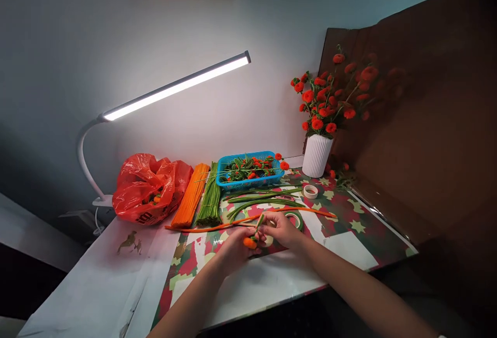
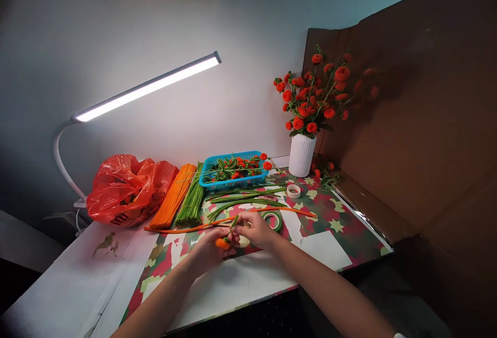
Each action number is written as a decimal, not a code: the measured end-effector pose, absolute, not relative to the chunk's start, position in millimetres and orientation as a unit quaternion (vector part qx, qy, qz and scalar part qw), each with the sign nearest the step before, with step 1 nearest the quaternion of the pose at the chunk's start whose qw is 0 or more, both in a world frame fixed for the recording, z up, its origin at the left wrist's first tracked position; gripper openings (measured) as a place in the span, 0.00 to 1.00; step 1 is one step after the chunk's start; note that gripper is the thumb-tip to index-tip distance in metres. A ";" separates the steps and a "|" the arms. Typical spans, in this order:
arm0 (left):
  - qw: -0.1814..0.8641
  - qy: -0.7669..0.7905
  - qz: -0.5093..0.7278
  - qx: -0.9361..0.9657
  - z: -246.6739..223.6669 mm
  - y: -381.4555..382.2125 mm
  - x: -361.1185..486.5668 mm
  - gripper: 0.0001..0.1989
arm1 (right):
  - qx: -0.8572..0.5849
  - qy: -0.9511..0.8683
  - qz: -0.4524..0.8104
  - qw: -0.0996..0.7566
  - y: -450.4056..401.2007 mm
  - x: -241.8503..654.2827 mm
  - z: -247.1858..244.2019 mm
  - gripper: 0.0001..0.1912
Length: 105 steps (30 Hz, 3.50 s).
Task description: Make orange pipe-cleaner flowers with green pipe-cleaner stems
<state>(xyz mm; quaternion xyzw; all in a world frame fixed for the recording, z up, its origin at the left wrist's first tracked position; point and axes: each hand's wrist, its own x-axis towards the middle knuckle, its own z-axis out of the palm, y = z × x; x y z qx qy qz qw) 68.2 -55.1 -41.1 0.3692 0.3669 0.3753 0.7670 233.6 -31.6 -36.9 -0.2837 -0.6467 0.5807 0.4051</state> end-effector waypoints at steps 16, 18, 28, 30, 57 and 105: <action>0.742 0.313 0.280 0.523 -31.2 -51.3 53.3 0.13 | -0.275 -0.719 0.477 0.424 -29.8 239.8 -42.3 0.12; 0.789 0.279 0.243 0.490 -32.9 -48.8 51.0 0.14 | -0.253 -0.693 0.545 0.399 -31.5 238.8 -41.9 0.15; 0.420 0.463 0.316 0.714 -18.0 -35.5 62.7 0.10 | -0.369 -0.717 0.396 0.440 -28.4 241.1 -40.4 0.10; 0.403 0.472 0.305 0.723 -13.8 -38.4 64.3 0.10 | -0.370 -0.719 0.387 0.443 -29.0 240.6 -40.7 0.09; 0.276 0.472 0.390 0.741 -14.6 -47.7 74.5 0.08 | -0.389 -0.682 0.394 0.477 -29.3 240.5 -45.5 0.06; 0.437 0.488 0.311 0.688 -9.3 -49.3 70.3 0.17 | -0.387 -0.704 0.394 0.446 -33.4 245.9 -42.0 0.10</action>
